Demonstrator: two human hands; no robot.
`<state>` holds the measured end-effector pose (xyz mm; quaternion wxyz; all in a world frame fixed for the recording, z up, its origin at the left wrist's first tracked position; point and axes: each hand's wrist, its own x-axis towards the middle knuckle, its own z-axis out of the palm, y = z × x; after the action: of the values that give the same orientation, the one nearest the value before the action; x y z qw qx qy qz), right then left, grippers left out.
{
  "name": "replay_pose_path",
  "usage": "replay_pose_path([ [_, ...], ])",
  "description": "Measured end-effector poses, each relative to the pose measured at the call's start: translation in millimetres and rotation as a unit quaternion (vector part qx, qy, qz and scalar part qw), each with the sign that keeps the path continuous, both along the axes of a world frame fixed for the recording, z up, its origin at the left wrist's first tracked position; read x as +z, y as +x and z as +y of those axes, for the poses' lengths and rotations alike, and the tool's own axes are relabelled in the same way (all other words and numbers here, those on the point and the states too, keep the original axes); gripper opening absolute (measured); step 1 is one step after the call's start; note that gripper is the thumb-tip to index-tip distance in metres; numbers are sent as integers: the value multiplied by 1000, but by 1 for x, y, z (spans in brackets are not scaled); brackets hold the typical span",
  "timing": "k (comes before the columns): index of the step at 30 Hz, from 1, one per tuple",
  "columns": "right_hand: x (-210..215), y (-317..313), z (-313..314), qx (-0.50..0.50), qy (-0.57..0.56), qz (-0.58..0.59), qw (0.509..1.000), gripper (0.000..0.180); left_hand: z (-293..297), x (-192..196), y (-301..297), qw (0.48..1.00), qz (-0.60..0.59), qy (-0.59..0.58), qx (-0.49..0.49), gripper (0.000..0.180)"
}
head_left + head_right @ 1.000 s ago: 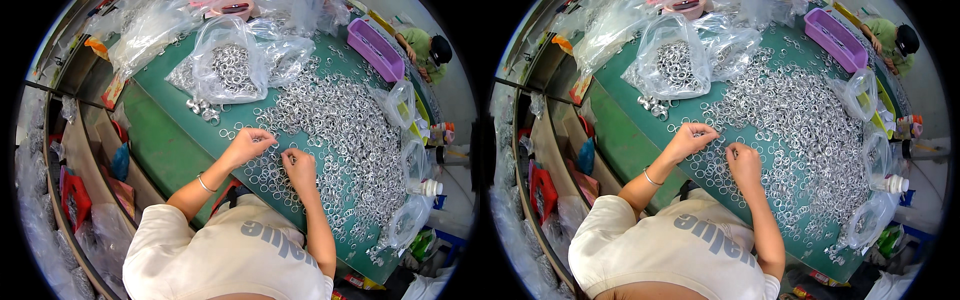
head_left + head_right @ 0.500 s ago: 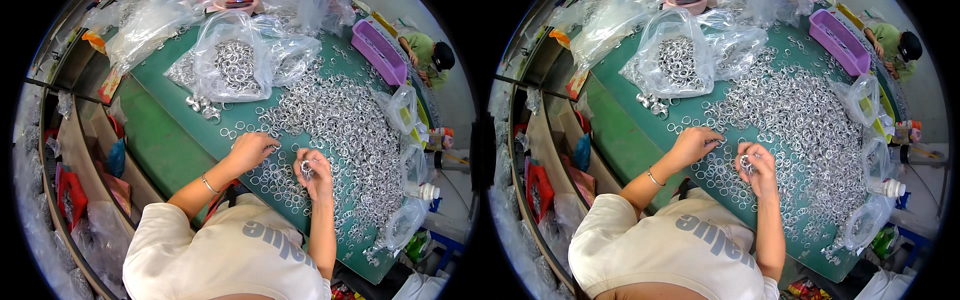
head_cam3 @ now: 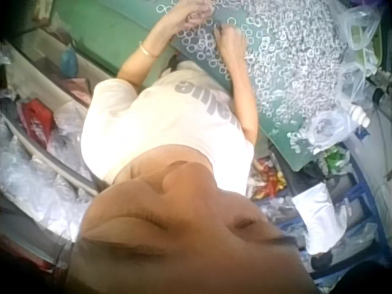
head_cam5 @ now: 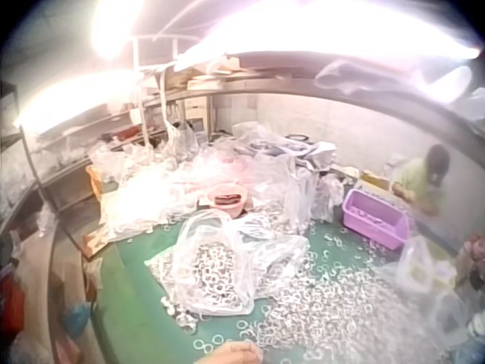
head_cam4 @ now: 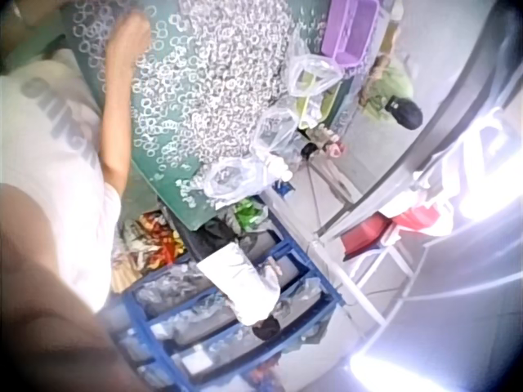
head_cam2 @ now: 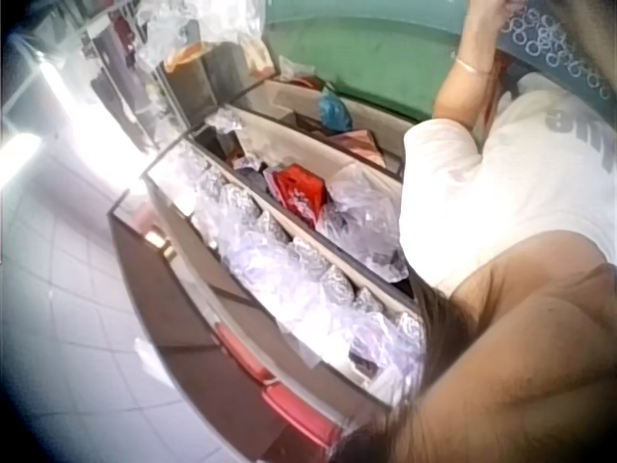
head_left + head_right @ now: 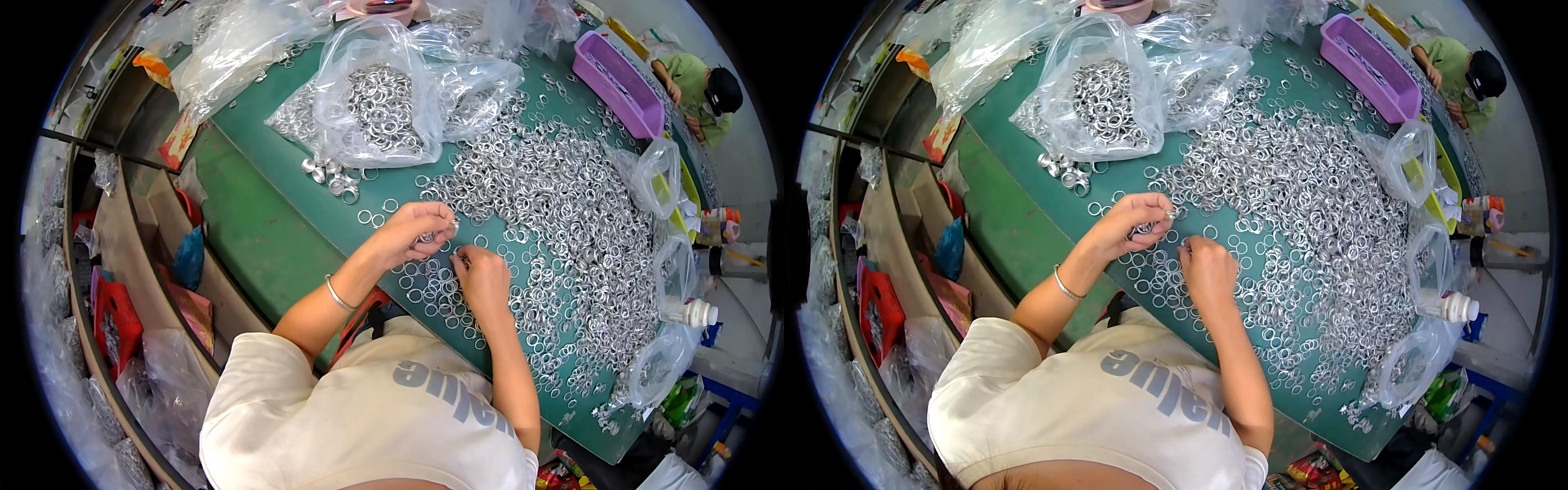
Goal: The person picks up small metal rings and star-shaped charms from a large pile on a workbench, sorting them into groups by hand.
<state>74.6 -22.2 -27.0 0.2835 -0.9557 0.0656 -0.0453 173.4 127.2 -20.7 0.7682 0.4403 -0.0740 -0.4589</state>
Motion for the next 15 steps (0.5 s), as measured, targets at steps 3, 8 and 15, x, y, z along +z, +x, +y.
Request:
replay_pose_path([
  [3,10,0,-11,-23,258,8,966,12,6,-10,1,977,106,-185,-13,16],
  [8,17,-12,-39,-17,804,44,593,9,-5,-18,-6,968,230,-96,-10,27],
  [15,12,-18,-23,-95,723,-161,665,11,-46,-5,-57,917,373,-20,136,26],
])
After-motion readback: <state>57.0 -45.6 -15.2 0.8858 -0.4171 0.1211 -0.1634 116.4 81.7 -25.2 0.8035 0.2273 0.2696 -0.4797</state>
